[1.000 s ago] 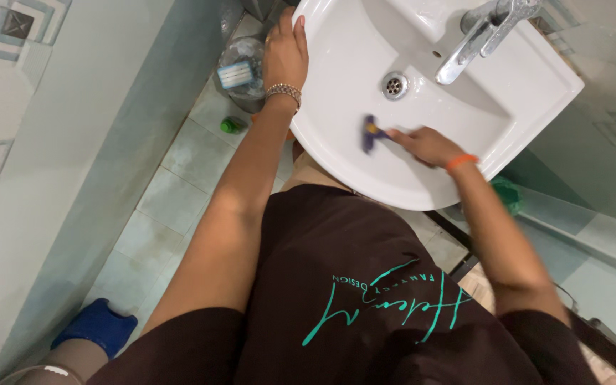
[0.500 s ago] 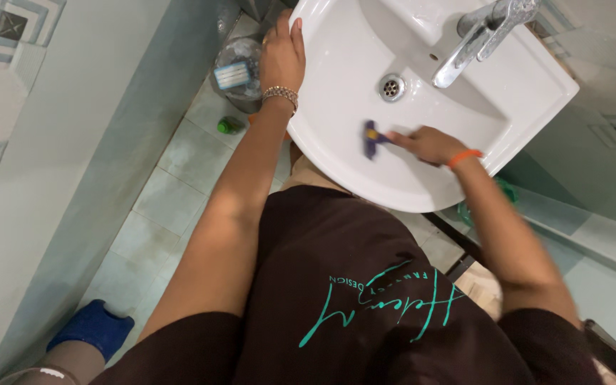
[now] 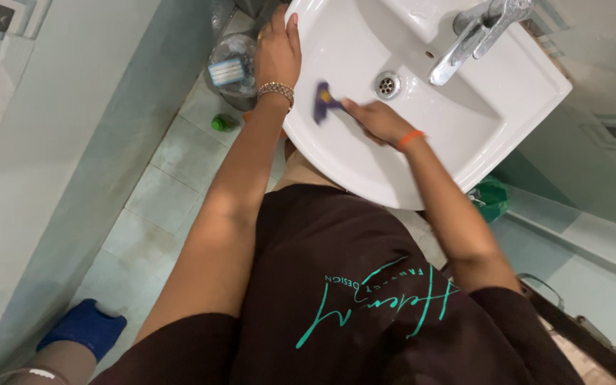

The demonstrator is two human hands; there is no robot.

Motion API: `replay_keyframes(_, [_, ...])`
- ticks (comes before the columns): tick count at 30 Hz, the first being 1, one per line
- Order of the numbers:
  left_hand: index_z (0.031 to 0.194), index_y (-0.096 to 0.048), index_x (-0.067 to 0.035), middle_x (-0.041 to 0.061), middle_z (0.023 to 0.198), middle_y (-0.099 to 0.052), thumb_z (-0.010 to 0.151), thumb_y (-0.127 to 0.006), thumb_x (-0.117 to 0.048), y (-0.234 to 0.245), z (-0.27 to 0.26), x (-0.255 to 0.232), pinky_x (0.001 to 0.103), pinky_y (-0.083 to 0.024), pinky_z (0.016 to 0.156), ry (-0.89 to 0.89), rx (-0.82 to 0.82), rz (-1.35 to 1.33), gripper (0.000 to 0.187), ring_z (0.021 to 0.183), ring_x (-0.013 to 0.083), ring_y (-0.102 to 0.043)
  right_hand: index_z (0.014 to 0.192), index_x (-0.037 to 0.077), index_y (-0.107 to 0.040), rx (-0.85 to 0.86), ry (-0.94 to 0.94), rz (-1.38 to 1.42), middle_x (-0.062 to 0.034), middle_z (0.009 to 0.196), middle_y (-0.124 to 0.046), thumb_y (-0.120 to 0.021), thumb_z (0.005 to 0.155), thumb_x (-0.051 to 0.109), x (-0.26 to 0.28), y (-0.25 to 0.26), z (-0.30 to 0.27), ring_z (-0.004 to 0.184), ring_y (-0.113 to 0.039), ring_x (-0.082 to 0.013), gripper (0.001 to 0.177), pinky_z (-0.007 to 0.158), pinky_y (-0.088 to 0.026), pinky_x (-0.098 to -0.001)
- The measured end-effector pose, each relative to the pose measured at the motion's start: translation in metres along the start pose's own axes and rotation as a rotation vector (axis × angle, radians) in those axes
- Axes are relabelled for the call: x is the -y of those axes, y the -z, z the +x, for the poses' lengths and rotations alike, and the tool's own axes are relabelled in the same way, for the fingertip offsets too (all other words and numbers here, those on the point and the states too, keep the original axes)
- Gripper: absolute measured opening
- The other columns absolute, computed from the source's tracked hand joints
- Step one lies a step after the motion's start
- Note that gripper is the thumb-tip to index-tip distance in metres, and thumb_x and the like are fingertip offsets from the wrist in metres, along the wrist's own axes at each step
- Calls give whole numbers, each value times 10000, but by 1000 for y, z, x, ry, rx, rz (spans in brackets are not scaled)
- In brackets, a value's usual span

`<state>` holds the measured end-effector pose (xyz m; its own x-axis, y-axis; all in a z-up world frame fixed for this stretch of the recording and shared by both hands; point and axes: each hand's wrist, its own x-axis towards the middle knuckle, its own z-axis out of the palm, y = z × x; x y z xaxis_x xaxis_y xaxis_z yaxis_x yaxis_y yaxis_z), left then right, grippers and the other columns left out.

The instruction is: The person scrubs a white bathroom sink with a purple scrub brush, focusing on the basin and drain area. They repeatedly turn on the tap to rinse the brush and the sink surface, then continue scrubbing different sections of the basin.

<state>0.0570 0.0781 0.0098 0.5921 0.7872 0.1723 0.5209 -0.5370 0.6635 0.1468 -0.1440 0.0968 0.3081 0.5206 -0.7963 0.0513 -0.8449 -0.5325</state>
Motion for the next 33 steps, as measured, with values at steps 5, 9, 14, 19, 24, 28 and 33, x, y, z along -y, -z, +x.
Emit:
replay_keyframes(5, [1316, -571, -103, 227, 1037, -720, 1096, -458, -360, -3, -2, 1, 513, -563, 827, -17, -17, 5, 357, 981, 418, -687, 575, 103, -481, -2, 17, -163, -1, 472, -404, -470, 926, 765, 30, 3, 0, 389, -383, -151, 749, 420, -339, -339])
replay_keyframes(9, [1329, -571, -110, 217, 1028, -723, 1095, -456, -361, -4, -1, 2, 514, -562, 836, -18, -10, 15, 362, 1008, 410, -683, 670, -16, -632, 99, -102, -572, -102, 547, -493, -338, 924, 866, -34, 39, -3, 517, -524, -257, 964, 611, -475, -403])
replay_keyframes(14, [1345, -563, -113, 218, 1064, -718, 1105, -445, -359, -2, -1, 1, 500, -567, 866, -38, -35, -23, 363, 1021, 400, -681, 1074, -80, -772, 77, -346, -674, -254, 855, -741, -448, 867, 836, -132, 109, -42, 798, -693, -379, 994, 786, -541, -473])
replay_keyframes(19, [1351, -558, -117, 225, 1098, -704, 1111, -439, -378, 2, 0, 0, 495, -568, 866, -16, -5, 25, 374, 1034, 407, -675, 1013, -70, -800, 35, -211, -777, -208, 878, -696, -438, 875, 856, -148, 108, -43, 804, -649, -341, 1004, 806, -495, -431])
replay_keyframes(24, [1387, -544, -132, 226, 1076, -705, 1096, -424, -389, 3, -2, -3, 497, -571, 838, 12, 19, -24, 407, 1023, 410, -675, 660, 25, -608, 91, -166, -527, -70, 529, -456, -377, 920, 827, -60, 46, -5, 466, -460, -206, 874, 508, -402, -390])
replay_keyframes(28, [1390, -543, -140, 221, 1096, -707, 1121, -424, -393, 0, -1, 2, 500, -570, 884, -18, -11, -8, 388, 1048, 408, -674, 605, 153, -388, 61, -20, 28, 34, 514, -328, -491, 955, 743, 14, 3, -3, 400, -288, -110, 694, 379, -261, -314])
replay_keyframes(33, [1363, -562, -125, 228, 1056, -706, 1091, -440, -388, -4, -4, 4, 510, -558, 859, 8, 6, -14, 397, 1011, 419, -670, 593, 136, -439, 58, -50, -96, 27, 504, -366, -518, 918, 738, 14, 12, -13, 391, -311, -115, 689, 373, -270, -311])
